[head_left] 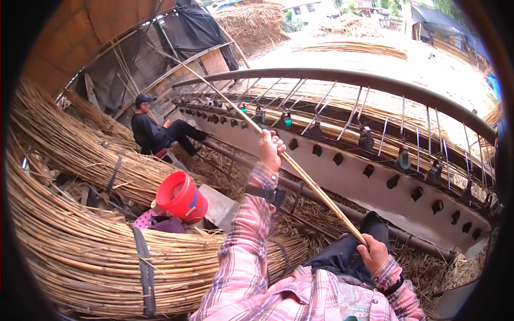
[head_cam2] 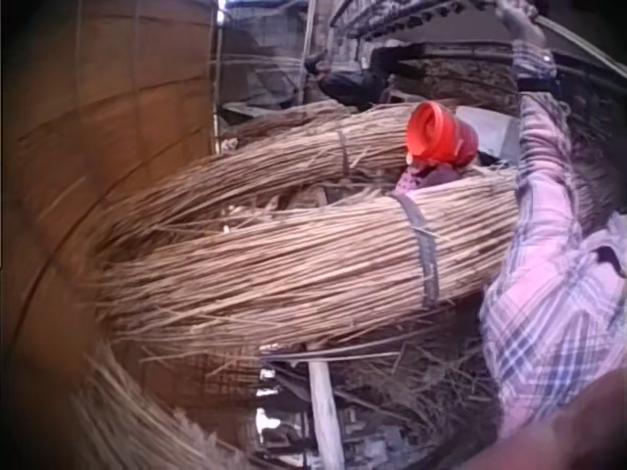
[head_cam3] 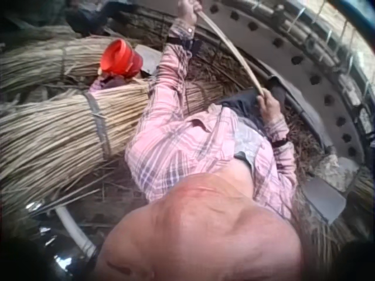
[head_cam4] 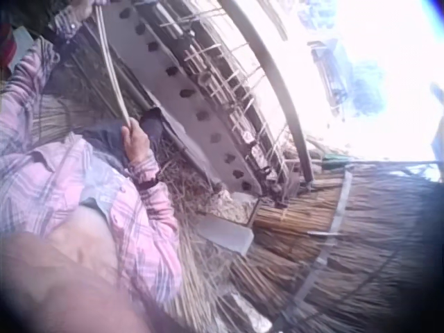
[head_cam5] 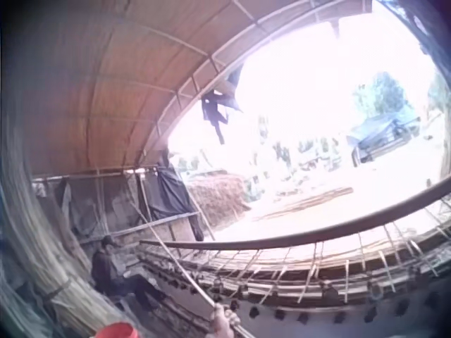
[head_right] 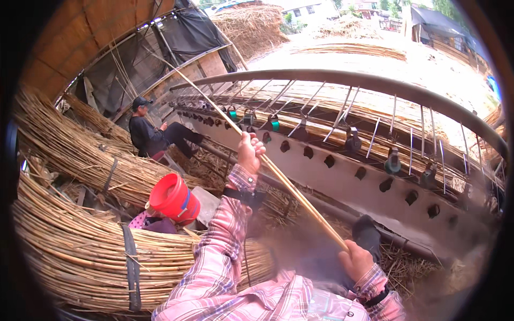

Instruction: Weaving straw or reeds into mats using a manual machine.

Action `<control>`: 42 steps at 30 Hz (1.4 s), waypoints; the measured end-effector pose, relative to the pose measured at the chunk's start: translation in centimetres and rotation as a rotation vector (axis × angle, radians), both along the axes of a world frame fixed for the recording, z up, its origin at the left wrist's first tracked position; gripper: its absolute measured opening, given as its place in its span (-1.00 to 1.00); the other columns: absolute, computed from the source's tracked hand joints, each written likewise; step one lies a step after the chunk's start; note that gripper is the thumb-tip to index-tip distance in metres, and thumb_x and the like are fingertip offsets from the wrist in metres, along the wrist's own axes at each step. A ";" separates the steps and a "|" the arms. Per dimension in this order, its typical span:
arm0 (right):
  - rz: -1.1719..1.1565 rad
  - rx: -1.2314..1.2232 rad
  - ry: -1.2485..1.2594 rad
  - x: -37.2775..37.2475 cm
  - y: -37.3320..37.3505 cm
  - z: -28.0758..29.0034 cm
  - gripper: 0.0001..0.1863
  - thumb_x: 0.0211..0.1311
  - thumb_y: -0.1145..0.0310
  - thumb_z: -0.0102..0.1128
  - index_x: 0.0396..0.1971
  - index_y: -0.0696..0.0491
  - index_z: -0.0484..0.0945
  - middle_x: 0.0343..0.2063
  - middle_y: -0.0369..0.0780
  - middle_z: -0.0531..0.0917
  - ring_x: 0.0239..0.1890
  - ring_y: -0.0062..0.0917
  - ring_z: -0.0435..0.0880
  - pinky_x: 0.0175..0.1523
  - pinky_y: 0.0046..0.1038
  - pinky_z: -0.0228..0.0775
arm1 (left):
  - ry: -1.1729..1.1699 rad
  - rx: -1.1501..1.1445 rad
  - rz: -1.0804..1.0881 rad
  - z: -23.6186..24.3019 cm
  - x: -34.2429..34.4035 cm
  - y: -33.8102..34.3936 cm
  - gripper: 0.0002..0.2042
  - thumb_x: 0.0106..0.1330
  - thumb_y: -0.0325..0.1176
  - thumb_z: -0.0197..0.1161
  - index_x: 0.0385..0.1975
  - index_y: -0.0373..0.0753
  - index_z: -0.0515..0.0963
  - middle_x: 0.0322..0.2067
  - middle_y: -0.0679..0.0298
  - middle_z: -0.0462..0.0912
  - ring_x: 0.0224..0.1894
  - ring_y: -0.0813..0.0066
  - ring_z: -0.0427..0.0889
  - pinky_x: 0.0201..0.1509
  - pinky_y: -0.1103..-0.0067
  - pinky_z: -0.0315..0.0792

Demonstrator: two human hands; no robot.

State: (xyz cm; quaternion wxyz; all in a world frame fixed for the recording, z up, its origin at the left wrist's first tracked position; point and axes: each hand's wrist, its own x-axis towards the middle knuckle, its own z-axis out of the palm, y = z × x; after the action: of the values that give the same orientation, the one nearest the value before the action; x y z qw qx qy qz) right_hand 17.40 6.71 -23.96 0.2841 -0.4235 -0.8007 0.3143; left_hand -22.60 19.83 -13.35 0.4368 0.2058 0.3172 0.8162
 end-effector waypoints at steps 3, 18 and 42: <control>-0.001 0.158 -0.061 0.2 0.0 1.2 -0.67 0.11 0.34 0.11 -0.10 0.10 0.46 -0.43 0.00 0.58 -0.38 -0.14 0.59 -0.32 -0.25 0.45 | 0.028 -0.018 -0.049 -2.8 -2.1 -0.8 -0.72 0.42 -0.12 -0.15 -0.36 -0.21 0.31 -0.64 0.40 0.27 -0.64 0.57 0.28 -0.54 0.57 0.32; -0.249 0.496 -0.395 2.3 1.5 4.5 -0.55 0.04 0.35 0.21 -0.02 0.10 0.45 -0.51 -0.12 0.44 -0.47 -0.24 0.48 -0.36 -0.27 0.35 | 0.237 -0.226 -0.227 -5.6 -6.4 1.9 -0.79 0.39 -0.31 -0.07 -0.28 -0.36 0.38 -0.30 0.08 0.54 -0.19 0.16 0.59 -0.09 0.28 0.54; -0.459 0.732 -0.295 9.4 5.0 -3.3 -0.70 -0.03 0.28 0.16 -0.24 0.04 0.55 -0.09 -0.16 0.49 0.03 -0.28 0.41 0.14 -0.26 0.20 | 0.113 -0.169 -0.586 -4.7 14.9 22.5 -0.81 0.35 -0.44 -0.04 -0.18 -0.45 0.39 -0.20 0.02 0.56 -0.12 0.22 0.58 0.01 0.39 0.53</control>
State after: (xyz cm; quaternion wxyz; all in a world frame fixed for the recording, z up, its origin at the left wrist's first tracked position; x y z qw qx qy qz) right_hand 26.77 11.74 -27.27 0.3600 -0.5019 -0.7766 -0.1240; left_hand -7.72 42.31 -18.03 0.6509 0.2965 0.3348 0.6135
